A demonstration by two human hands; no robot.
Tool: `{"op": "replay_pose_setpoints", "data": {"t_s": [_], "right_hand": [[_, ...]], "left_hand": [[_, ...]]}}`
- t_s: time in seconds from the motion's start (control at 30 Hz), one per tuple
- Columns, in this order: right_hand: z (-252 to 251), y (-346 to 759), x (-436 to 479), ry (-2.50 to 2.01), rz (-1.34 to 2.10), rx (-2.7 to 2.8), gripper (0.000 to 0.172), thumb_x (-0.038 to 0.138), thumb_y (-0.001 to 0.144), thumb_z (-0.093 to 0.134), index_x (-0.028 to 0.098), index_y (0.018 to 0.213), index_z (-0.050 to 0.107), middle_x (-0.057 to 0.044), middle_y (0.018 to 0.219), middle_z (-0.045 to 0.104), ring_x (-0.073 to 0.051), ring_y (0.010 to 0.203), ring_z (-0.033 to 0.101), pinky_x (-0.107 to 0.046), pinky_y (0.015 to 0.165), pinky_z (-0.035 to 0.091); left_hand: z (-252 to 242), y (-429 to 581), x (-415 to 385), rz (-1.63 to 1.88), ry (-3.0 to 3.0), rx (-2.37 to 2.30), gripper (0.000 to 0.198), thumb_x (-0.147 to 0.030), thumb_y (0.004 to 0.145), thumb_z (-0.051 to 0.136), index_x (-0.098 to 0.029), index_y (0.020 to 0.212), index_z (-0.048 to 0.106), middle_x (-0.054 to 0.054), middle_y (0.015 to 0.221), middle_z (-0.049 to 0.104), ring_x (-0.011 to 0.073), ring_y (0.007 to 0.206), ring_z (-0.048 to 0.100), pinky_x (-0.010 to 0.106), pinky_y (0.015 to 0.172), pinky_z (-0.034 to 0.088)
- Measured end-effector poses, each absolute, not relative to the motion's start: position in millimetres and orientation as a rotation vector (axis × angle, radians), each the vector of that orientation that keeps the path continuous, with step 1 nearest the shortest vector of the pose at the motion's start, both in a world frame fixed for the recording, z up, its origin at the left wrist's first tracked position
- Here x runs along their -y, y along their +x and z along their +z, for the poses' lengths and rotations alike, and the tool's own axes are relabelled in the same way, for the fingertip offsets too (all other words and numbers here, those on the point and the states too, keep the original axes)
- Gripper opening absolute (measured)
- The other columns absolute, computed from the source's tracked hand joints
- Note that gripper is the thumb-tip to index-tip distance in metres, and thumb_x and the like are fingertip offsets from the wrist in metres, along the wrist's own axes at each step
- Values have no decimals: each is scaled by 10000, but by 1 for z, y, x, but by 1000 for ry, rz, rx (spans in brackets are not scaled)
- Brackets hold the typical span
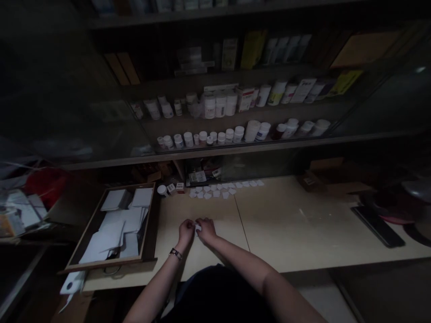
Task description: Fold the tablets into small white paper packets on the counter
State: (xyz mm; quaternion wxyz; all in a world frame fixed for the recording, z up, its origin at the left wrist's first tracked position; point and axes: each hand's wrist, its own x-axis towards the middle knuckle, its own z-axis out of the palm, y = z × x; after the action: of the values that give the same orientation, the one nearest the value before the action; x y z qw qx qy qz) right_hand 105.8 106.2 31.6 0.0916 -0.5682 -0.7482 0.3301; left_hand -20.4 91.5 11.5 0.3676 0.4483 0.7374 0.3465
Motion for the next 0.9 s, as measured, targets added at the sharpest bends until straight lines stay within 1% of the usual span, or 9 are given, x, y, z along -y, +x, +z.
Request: {"op": "replay_pose_setpoints", "data": {"t_s": [0.1, 0.17, 0.27, 0.37, 0.43, 0.5, 0.57, 0.67, 0.9], "right_hand": [[28, 107, -109, -1673, 934, 2236, 426, 134, 714, 608, 181, 1136, 647, -100, 1110, 666, -246, 1049, 555, -315, 891, 364], [26, 109, -114, -1655, 914, 2262, 365, 133, 691, 624, 176, 1050, 680, -103, 1100, 659, -241, 1036, 554, -297, 869, 374], [22, 110, -122, -1658, 938, 2285, 215, 129, 665, 646, 166, 868, 709, -83, 980, 680, -227, 954, 569, -271, 808, 381], [19, 112, -130, -1683, 1053, 2232, 126, 155, 688, 648, 151, 803, 700, -55, 857, 688, -195, 836, 578, -244, 718, 374], [19, 114, -135, -1702, 1167, 2178, 122, 171, 687, 657, 149, 802, 693, -31, 805, 683, -171, 762, 572, -228, 661, 363], [21, 117, -140, -1700, 1274, 2120, 167, 159, 649, 679, 152, 815, 692, -12, 800, 682, -160, 738, 571, -217, 633, 360], [25, 120, -144, -1664, 1380, 2050, 203, 142, 617, 689, 148, 820, 693, -3, 800, 683, -160, 740, 577, -209, 621, 370], [29, 123, -148, -1575, 1518, 1946, 176, 156, 610, 691, 132, 785, 691, 2, 744, 672, -158, 709, 577, -205, 595, 383], [26, 121, -147, -1441, 1550, 1746, 94, 161, 588, 655, 124, 672, 676, 2, 633, 637, -150, 648, 552, -215, 577, 397]], "left_hand": [[12, -18, -87, 946, 1190, -1867, 106, -111, 648, 514, -172, 670, 597, -6, 643, 617, 142, 644, 572, 220, 625, 429], [11, -17, -86, 963, 1219, -1831, 103, -125, 672, 522, -171, 696, 611, 1, 670, 632, 143, 659, 583, 224, 642, 443], [9, -17, -86, 997, 1219, -1793, 104, -148, 691, 556, -168, 756, 635, 19, 732, 661, 150, 702, 610, 231, 673, 466], [9, -20, -89, 973, 1135, -1797, 185, -165, 665, 621, -154, 845, 664, 41, 779, 689, 164, 735, 637, 250, 694, 483], [9, -23, -92, 899, 1074, -1758, 165, -191, 649, 659, -141, 803, 686, 54, 755, 701, 181, 733, 648, 268, 698, 487], [11, -26, -94, 851, 1033, -1698, 112, -233, 645, 675, -136, 700, 694, 59, 706, 703, 194, 722, 650, 277, 689, 485], [12, -27, -95, 860, 998, -1659, 143, -276, 644, 678, -135, 642, 695, 59, 675, 701, 197, 704, 646, 272, 662, 478], [13, -25, -95, 903, 962, -1639, 194, -324, 630, 674, -131, 623, 696, 46, 631, 681, 184, 657, 624, 252, 605, 455], [11, -17, -95, 1032, 860, -1620, 242, -380, 611, 650, -143, 569, 642, 1, 533, 581, 134, 559, 533, 216, 524, 379]]}}
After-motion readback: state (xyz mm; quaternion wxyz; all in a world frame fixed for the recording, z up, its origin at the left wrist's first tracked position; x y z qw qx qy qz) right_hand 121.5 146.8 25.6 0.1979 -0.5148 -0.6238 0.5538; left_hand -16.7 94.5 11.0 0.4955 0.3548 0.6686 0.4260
